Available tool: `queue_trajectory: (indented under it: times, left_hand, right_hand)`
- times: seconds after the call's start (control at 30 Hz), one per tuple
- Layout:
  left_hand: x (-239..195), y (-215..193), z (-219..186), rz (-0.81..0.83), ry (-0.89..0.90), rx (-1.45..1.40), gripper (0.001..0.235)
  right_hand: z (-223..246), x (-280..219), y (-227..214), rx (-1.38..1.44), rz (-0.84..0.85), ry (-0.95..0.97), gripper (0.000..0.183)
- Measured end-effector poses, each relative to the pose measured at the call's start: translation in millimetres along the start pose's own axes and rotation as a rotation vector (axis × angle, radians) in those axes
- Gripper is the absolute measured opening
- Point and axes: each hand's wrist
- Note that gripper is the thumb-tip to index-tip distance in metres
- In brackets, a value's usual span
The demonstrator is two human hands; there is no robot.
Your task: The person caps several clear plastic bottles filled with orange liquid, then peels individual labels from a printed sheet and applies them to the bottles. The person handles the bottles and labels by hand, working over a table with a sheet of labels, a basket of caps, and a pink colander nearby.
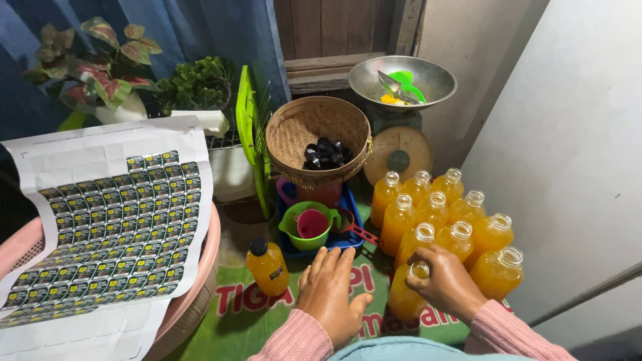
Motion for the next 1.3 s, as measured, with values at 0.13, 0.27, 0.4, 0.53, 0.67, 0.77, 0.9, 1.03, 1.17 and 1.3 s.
queue_trajectory:
  times: [0.13,0.27,0.4,0.53,0.67,0.77,0.9,1.03,1.17,1.3]
  left_hand:
    - [1,0,-1,0.018,-0.009,-0.001,0.087]
    - [1,1,-1,0.047,-0.057,-0.036,0.089]
    - [3,0,-2,0.027,-0.02,-0.115,0.098]
    - [4,-4,-4,-0.011,-0.042,-0.195,0.1]
    - [8,-3,1,0.009,-0.198,-0.24,0.096]
    - [15,2,13,-0.127,-0.111,-0.286,0.092]
    - [25,9,28,-0.156,-0.089,-0.293,0.083]
    - [30,13,38,-0.099,-0.161,-0.26,0.078]
    - [33,17,49,-0.04,-0.225,-0.233,0.075]
    - [38,24,66,-0.001,-0.251,-0.239,0.072]
  right_hand:
    - [19,2,-11,0.042,0.065,0.05,0.036]
    - [52,5,-32,0.096,0.085,-0.03,0.043]
    - [90,12,-60,0.114,0.055,-0.128,0.042]
    - [115,18,-80,0.074,0.076,-0.177,0.04]
    - [123,31,-65,0.156,0.067,-0.319,0.036]
    - [118,35,-38,0.159,0.093,-0.346,0.036]
    - [109,37,-5,0.155,0.14,-0.302,0.037]
    - [103,35,19,0.228,0.131,-0.321,0.036]
    - [104,35,39,0.267,0.229,-0.137,0.035]
    - [104,38,58,0.271,0.185,-0.271,0.033]
Point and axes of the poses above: each hand's wrist, its own x-axis towards the middle knuckle, its own y-axis out of the palm, z = x × y, and after that the axes turned 3 degrees about -z, right-handed
